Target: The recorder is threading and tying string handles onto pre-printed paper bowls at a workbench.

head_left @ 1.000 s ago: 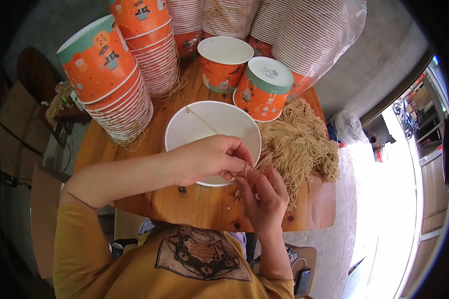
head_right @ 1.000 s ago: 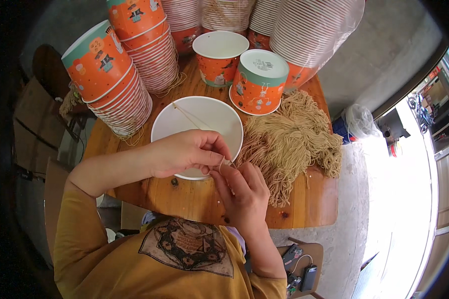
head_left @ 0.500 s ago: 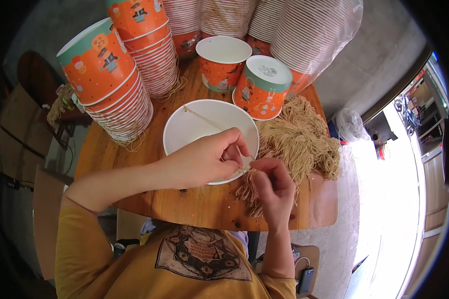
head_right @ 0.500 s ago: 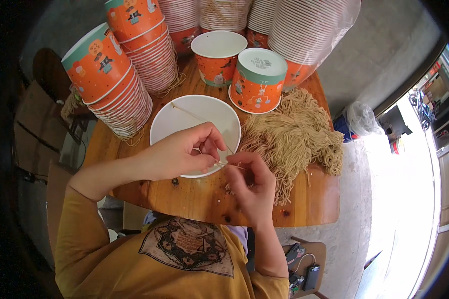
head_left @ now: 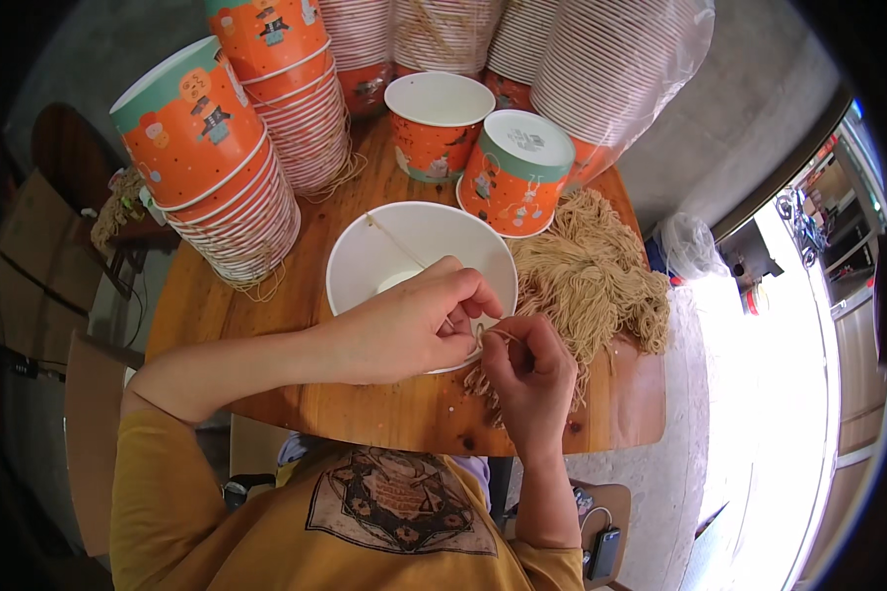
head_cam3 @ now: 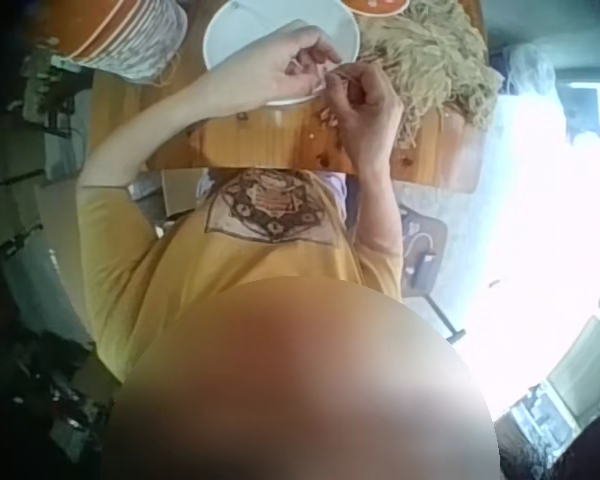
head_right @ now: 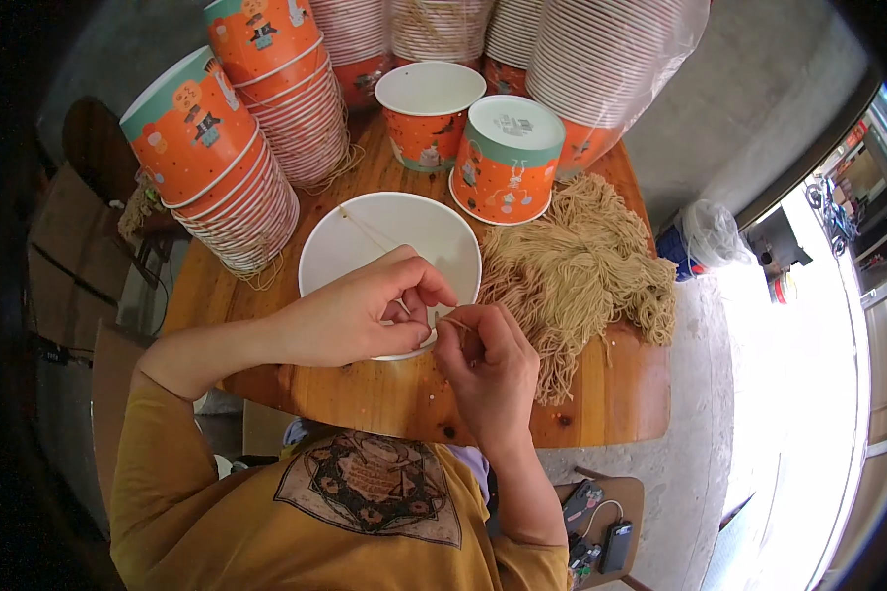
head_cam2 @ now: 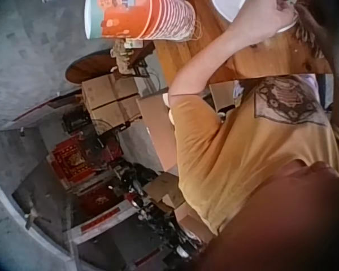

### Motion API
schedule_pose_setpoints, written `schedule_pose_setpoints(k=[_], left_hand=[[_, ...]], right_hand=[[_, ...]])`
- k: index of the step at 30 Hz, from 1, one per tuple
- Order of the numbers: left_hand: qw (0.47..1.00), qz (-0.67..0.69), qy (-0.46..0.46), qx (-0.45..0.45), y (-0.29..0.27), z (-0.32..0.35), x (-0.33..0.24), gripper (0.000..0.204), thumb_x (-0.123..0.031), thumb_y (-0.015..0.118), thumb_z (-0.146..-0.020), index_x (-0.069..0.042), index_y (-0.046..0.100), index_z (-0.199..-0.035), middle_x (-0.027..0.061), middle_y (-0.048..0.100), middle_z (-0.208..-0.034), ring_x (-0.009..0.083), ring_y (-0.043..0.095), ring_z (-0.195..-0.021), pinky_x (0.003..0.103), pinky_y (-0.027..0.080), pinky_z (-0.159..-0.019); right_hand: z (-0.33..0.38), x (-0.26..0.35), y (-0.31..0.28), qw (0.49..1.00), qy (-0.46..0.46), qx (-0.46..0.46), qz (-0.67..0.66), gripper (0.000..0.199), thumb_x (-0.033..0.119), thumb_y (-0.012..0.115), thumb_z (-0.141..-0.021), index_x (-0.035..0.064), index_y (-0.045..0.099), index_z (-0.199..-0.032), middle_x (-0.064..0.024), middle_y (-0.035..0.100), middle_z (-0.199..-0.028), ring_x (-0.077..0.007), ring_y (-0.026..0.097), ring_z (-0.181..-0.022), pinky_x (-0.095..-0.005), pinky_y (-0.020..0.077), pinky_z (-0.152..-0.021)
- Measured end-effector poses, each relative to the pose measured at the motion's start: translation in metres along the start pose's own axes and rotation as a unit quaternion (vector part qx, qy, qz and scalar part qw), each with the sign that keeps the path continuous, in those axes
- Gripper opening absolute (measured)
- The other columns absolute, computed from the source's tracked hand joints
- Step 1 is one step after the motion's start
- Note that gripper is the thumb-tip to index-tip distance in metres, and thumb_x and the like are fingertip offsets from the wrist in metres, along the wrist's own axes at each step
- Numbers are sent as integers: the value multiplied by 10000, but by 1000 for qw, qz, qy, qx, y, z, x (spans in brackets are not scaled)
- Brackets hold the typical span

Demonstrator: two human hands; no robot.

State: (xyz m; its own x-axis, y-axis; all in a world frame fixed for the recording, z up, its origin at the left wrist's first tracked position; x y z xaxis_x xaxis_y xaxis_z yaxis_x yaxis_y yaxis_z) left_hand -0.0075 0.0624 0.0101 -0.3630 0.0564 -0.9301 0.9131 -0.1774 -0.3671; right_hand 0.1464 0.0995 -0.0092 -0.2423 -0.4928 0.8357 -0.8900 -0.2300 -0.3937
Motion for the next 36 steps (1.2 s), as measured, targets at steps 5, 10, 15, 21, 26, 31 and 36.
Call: schedule_pose_setpoints(k=[5,10,15,21,26,31,36], left_hand=[[1000,-9,10,-15,-3,0,3,251,-45,602,-859,-4,496,-1083,103,473,-1077,162,572,-907,298,496,-812],[999,-11,32,-23,-2,-1,1,241,-38,598,-857,-12,496,-1074,105,473,-1081,171,582,-916,304,501,-818],[998,-40,51,-25,-1,0,0,218,-34,599,-857,-12,509,-1055,96,455,-1030,168,578,-874,307,501,-795],[996,-72,42,-28,-1,-2,-2,139,-73,603,-869,8,538,-962,97,448,-1008,174,576,-843,308,499,-773],[992,-104,52,-42,-1,0,-1,140,-94,608,-863,2,526,-924,106,453,-1003,215,582,-823,328,497,-739],[984,-159,53,-66,2,2,-11,140,-109,609,-858,-9,526,-909,114,550,-939,282,609,-797,376,498,-694],[987,-129,36,-88,3,4,-6,136,-56,627,-863,-21,525,-946,73,621,-790,197,619,-705,319,500,-646]], right_hand=[[1,-4,5,998,31,15,-53,69,22,679,-831,6,617,-860,-37,568,-724,-81,471,-543,-232,403,-514],[2,-9,7,994,40,29,-97,62,27,666,-852,-2,619,-881,-17,578,-739,-58,471,-562,-213,403,-524],[3,-20,11,983,87,44,-157,58,29,661,-863,-2,622,-891,25,554,-701,-17,434,-579,-191,380,-523],[6,-20,9,981,93,18,-166,59,31,663,-857,8,614,-880,36,536,-685,-11,411,-577,-185,369,-519],[6,-15,9,998,-9,-12,-59,81,23,680,-833,19,601,-853,-8,517,-696,-51,437,-548,-205,379,-501],[10,-6,6,990,-113,-59,67,148,9,714,-781,54,609,-875,-23,527,-709,-108,485,-530,-246,403,-473],[16,-5,9,955,-228,-108,154,237,-23,730,-720,86,613,-895,-20,519,-701,-158,511,-528,-279,412,-452]])
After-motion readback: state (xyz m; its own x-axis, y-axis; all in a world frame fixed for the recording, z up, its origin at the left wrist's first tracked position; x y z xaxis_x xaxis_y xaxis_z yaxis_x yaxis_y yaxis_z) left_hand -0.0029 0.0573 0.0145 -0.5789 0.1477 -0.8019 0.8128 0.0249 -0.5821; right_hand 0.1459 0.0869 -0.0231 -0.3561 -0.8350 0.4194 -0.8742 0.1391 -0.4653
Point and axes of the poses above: each hand's wrist, its own z-axis away from the middle knuckle, its own y-axis out of the palm, x = y × z, the point moved 4 cm from there along -z, towards the middle knuckle
